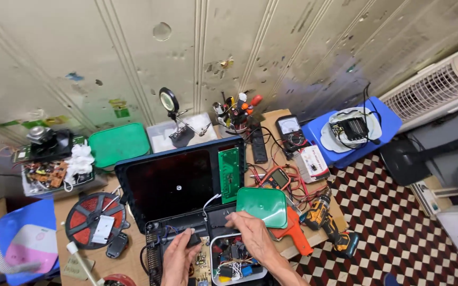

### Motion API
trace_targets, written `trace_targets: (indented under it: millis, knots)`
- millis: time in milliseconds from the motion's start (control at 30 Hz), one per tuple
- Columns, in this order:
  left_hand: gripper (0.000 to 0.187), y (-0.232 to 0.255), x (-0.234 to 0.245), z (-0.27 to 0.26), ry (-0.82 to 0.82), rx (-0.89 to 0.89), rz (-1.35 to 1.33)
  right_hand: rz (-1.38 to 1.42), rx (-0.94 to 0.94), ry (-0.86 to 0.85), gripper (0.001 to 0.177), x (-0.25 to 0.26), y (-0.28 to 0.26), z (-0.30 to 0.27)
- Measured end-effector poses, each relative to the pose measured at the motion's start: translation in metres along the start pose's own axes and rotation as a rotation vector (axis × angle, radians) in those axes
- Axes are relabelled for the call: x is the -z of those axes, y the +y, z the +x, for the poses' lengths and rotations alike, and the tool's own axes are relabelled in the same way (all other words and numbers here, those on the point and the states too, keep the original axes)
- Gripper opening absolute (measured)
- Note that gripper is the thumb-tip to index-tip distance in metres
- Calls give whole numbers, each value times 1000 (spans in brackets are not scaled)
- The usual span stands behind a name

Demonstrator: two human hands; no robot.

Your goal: Repairing an induction cooker by testing electronic components on the circuit board.

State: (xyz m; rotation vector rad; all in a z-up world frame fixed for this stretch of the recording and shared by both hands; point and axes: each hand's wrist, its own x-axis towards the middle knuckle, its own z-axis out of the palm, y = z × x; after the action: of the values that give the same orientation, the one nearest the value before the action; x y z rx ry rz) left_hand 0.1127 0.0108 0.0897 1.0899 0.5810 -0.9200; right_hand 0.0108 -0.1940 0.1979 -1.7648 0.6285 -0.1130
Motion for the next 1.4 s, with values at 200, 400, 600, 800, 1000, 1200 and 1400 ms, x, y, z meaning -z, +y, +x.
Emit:
trace_targets:
  millis: [200,400,600,800,1000,1200,1400]
  knots:
    - [36,54,-66,-2,77,-138,209,30,-283,222,39,77,18,16]
    - [38,120,-153,-33,342,-832,1061,21,-234,421,36,188,51,62]
    - [72,157,-187,21,379,-714,1508,69,-192,411,34,214,39,113]
    - [63,161,-186,30,416,-698,1652,71,-173,161,35,207,91,152]
    - [63,154,-185,36,407,-679,1560,-821,-342,-153,46,227,132,205]
    - [63,112,-192,18,414,-856,1386,-738,-447,-557,77,223,167,241]
    - [45,6,-178,11,81,-503,1437,-515,-455,-400,56,242,119,225]
